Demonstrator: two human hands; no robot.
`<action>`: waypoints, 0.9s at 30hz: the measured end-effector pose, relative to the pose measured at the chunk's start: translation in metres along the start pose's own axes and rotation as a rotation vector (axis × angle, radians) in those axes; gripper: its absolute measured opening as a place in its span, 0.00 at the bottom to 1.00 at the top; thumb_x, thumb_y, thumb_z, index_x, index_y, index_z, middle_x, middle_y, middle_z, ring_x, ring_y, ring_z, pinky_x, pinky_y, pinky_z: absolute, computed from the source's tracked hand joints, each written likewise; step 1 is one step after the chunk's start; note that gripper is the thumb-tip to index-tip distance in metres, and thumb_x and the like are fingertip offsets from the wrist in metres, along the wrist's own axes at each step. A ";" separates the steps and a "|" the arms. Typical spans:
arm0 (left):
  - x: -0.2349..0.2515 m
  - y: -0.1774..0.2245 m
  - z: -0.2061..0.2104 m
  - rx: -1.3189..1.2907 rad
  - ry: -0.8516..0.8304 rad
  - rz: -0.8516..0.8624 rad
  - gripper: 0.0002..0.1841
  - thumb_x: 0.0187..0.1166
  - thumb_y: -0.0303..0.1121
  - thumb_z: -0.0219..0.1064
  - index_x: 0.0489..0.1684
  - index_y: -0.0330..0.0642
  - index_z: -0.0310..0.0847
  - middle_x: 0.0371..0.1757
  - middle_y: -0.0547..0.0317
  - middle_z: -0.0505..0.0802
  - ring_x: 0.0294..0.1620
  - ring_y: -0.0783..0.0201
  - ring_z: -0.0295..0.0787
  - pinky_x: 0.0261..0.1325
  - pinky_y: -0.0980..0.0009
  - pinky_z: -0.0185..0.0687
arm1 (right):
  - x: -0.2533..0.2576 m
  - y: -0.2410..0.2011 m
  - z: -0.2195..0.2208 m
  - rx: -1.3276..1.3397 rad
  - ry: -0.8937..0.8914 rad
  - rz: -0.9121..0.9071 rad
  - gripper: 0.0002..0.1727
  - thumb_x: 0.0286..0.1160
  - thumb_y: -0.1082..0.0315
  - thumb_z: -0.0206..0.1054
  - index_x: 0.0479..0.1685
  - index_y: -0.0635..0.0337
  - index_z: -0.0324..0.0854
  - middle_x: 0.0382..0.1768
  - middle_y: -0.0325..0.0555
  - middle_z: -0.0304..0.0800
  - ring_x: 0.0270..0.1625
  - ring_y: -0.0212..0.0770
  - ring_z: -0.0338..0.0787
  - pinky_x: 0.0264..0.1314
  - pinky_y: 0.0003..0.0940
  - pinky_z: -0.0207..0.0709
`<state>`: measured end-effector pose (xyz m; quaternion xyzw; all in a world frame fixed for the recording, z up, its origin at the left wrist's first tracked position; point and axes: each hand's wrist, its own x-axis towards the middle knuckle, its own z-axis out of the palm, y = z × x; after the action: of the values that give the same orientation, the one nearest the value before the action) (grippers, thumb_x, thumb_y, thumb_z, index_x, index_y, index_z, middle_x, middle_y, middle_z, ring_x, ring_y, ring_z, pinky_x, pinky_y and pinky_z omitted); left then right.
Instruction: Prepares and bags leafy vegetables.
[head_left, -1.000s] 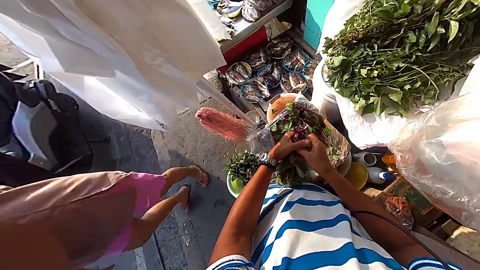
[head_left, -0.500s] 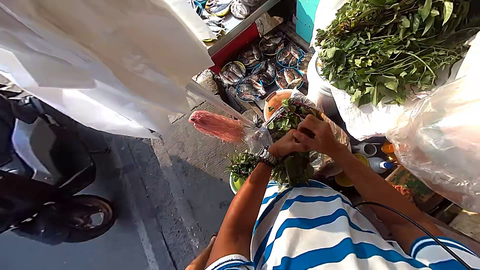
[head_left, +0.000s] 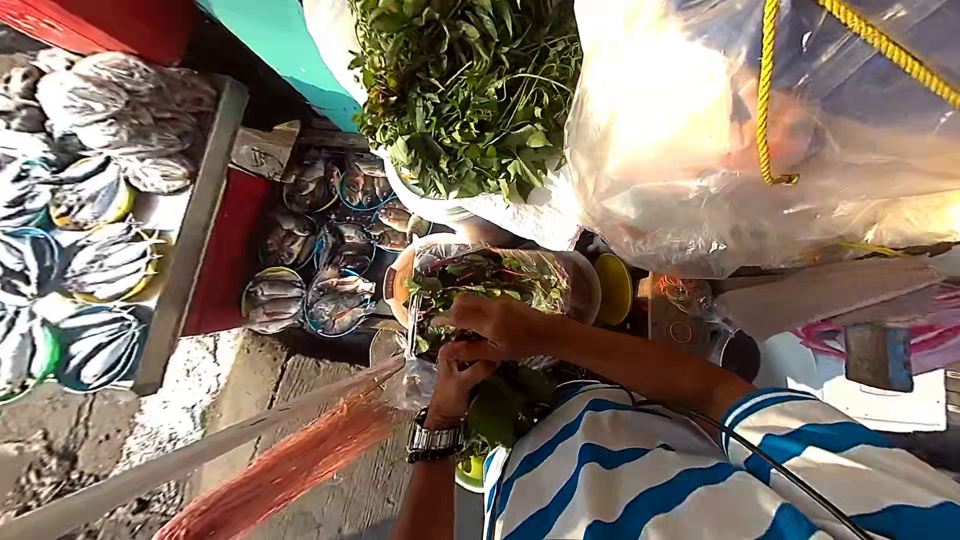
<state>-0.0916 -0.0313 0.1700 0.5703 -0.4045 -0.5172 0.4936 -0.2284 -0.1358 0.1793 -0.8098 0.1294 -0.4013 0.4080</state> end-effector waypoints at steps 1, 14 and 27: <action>0.006 0.001 -0.001 0.007 0.017 -0.014 0.26 0.53 0.36 0.82 0.52 0.48 0.78 0.41 0.82 0.93 0.45 0.84 0.90 0.53 0.79 0.88 | -0.009 -0.002 -0.013 0.047 0.010 0.105 0.26 0.80 0.62 0.70 0.69 0.73 0.81 0.54 0.64 0.89 0.47 0.52 0.92 0.44 0.46 0.88; 0.066 0.005 -0.074 0.031 0.504 0.358 0.16 0.87 0.26 0.44 0.52 0.45 0.81 0.43 0.72 0.91 0.46 0.82 0.87 0.54 0.80 0.83 | -0.329 -0.011 -0.101 -0.585 0.471 1.512 0.23 0.85 0.63 0.64 0.68 0.76 0.79 0.71 0.81 0.75 0.73 0.75 0.78 0.75 0.65 0.73; 0.077 0.030 -0.038 -0.147 0.334 0.137 0.05 0.78 0.40 0.63 0.41 0.55 0.83 0.33 0.71 0.91 0.34 0.76 0.88 0.37 0.74 0.87 | -0.262 -0.035 -0.100 -0.097 0.691 1.110 0.12 0.80 0.72 0.61 0.50 0.75 0.80 0.40 0.53 0.93 0.45 0.41 0.94 0.55 0.38 0.87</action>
<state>-0.0422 -0.1066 0.1840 0.5818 -0.3159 -0.4087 0.6282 -0.4770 -0.0293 0.0979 -0.4647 0.6697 -0.3617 0.4525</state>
